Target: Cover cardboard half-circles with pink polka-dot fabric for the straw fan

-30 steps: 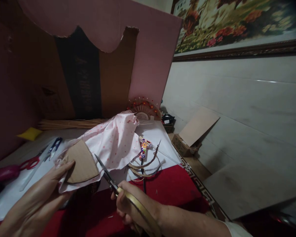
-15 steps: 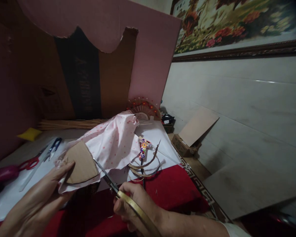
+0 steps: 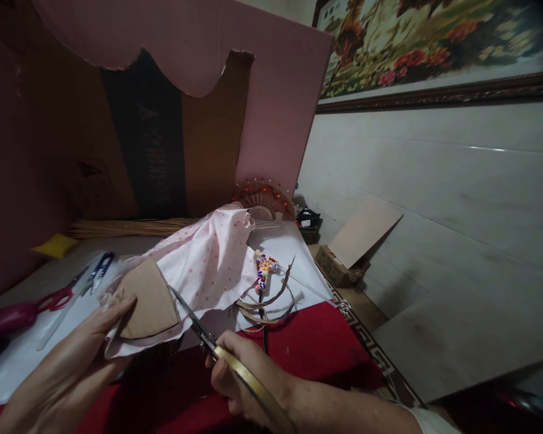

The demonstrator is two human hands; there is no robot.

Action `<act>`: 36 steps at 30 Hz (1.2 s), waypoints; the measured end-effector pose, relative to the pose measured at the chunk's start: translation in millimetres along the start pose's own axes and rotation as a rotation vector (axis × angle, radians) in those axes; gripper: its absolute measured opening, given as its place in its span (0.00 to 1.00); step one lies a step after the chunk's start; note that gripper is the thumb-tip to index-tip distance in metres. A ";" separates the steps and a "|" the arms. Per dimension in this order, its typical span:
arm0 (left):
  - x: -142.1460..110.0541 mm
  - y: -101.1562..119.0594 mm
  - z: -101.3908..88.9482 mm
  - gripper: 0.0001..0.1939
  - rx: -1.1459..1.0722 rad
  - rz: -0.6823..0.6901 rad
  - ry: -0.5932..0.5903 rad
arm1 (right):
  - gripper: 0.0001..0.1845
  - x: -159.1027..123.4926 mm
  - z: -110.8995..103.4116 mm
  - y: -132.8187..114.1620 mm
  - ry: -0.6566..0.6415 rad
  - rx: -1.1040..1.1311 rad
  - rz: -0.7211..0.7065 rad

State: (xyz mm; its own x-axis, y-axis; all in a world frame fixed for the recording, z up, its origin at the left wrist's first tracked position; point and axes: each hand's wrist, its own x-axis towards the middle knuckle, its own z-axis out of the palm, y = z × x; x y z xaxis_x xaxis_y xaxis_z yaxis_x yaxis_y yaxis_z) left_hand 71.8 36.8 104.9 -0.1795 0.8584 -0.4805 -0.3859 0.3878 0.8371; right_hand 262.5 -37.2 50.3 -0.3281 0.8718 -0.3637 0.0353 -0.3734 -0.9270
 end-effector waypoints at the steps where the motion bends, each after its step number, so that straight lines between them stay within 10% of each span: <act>1: -0.7 0.8 1.4 0.23 -0.002 -0.014 0.007 | 0.22 -1.6 0.7 0.0 0.010 0.000 -0.030; 9: -1.5 2.8 6.0 0.25 -0.040 -0.001 -0.009 | 0.43 -8.9 1.3 0.5 0.028 0.008 -0.058; 21: -10.6 0.9 5.2 0.24 0.004 0.005 -0.008 | 0.31 2.5 -2.0 4.2 -0.036 -0.022 0.027; 36: -5.8 -3.5 1.4 0.24 0.023 0.043 -0.043 | 0.44 -16.2 4.3 -4.7 -0.046 0.118 -0.001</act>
State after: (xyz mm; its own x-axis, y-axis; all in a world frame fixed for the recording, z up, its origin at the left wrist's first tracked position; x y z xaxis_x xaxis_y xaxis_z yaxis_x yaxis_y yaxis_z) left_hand 75.4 31.0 105.1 -0.1564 0.8879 -0.4326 -0.3577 0.3573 0.8628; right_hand 263.6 -51.0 61.0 -0.3715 0.8576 -0.3557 -0.0758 -0.4099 -0.9090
